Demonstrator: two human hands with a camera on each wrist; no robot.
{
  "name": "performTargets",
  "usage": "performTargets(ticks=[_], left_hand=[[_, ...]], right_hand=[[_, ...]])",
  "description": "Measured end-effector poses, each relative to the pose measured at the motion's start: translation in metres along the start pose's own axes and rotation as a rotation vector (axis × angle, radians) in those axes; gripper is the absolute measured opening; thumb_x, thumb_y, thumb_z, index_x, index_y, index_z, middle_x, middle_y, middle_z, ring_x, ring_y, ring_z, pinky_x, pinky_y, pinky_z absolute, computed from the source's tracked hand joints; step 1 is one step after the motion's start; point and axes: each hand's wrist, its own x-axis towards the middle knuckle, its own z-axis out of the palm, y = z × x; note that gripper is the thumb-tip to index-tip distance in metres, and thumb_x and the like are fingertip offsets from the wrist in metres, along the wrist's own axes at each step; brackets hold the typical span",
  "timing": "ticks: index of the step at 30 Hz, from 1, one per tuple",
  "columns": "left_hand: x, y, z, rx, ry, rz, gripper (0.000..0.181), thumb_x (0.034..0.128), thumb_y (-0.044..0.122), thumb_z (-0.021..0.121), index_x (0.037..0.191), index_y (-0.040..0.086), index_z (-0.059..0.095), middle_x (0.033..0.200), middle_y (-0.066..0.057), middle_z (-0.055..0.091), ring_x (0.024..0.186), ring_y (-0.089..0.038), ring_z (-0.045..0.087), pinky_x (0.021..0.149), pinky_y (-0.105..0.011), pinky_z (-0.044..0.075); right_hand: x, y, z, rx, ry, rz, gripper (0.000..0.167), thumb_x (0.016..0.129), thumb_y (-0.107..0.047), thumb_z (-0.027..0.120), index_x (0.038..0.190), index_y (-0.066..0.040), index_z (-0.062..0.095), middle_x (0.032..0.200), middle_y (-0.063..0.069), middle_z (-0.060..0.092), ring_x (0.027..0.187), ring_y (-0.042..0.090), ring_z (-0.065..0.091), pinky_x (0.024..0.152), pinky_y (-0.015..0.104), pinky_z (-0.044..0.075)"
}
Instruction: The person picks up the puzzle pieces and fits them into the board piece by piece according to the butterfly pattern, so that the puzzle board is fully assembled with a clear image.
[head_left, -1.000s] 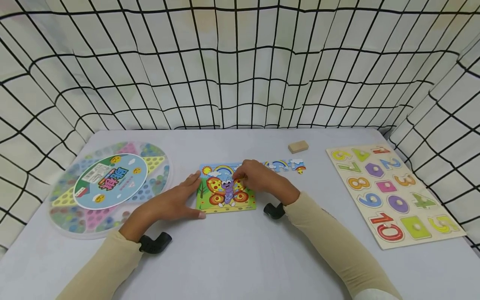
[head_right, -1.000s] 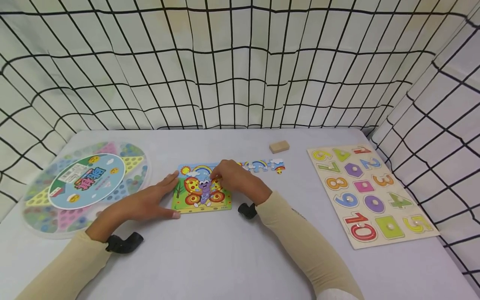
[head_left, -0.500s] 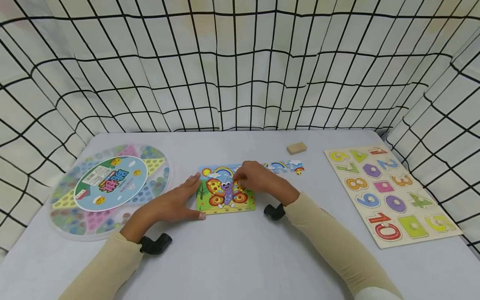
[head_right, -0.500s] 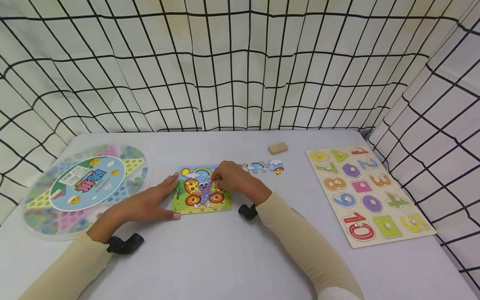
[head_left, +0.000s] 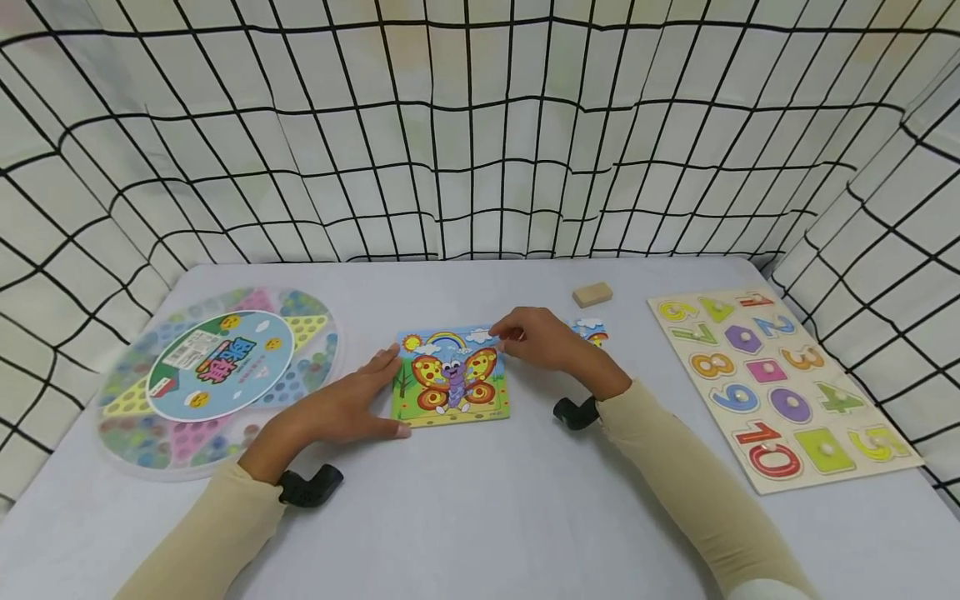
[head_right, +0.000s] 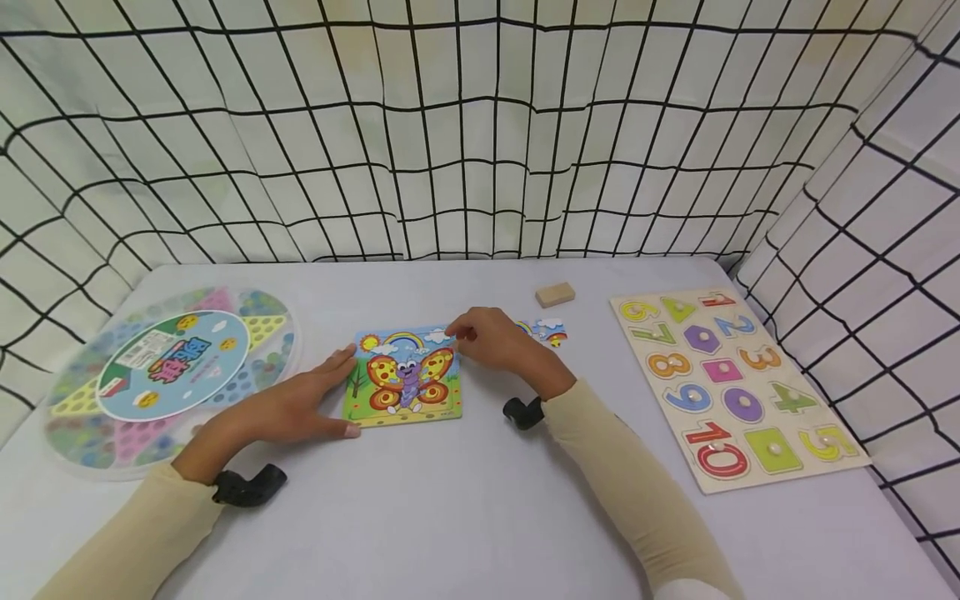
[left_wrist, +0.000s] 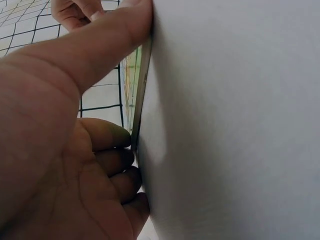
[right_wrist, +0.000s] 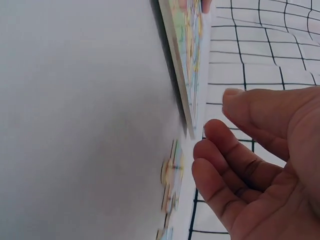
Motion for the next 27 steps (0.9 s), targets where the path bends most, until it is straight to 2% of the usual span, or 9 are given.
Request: performTargets(ticks=[7, 13, 20, 27], left_hand=[[0.0, 0.002, 0.001, -0.008, -0.004, 0.005, 0.109, 0.0798, 0.055, 0.074, 0.155, 0.001, 0.016, 0.162, -0.012, -0.001, 0.146, -0.036, 0.005, 0.113, -0.055, 0.019], [0.0, 0.004, 0.001, -0.009, -0.008, 0.002, 0.109, 0.0795, 0.055, 0.074, 0.154, 0.0, 0.016, 0.162, -0.013, -0.002, 0.146, -0.036, 0.007, 0.113, -0.055, 0.02], [0.002, 0.005, 0.002, -0.018, -0.017, 0.015, 0.108, 0.0798, 0.053, 0.075, 0.154, 0.0, 0.016, 0.162, -0.013, -0.002, 0.146, -0.036, 0.006, 0.113, -0.055, 0.02], [0.001, 0.006, 0.0, -0.011, 0.0, 0.007, 0.108, 0.0799, 0.053, 0.075, 0.154, -0.002, 0.017, 0.162, -0.015, 0.001, 0.146, -0.037, 0.007, 0.112, -0.055, 0.021]], right_hand=[[-0.008, 0.013, -0.015, -0.011, 0.003, 0.078, 0.035, 0.093, -0.009, 0.065, 0.127, -0.005, 0.064, 0.112, 0.008, 0.063, 0.104, 0.024, 0.056, 0.086, 0.034, 0.051], [-0.015, 0.022, -0.021, -0.014, -0.003, 0.119, 0.048, 0.092, -0.011, 0.067, 0.138, -0.006, 0.054, 0.127, 0.013, 0.057, 0.119, 0.028, 0.051, 0.098, 0.042, 0.045], [-0.018, 0.032, -0.014, -0.027, -0.015, 0.117, 0.051, 0.089, -0.009, 0.07, 0.137, -0.003, 0.054, 0.13, 0.015, 0.055, 0.119, 0.028, 0.049, 0.103, 0.043, 0.04], [-0.006, 0.028, -0.011, -0.07, -0.017, 0.101, 0.05, 0.089, -0.009, 0.071, 0.136, -0.003, 0.056, 0.128, 0.013, 0.058, 0.117, 0.025, 0.051, 0.102, 0.04, 0.041]])
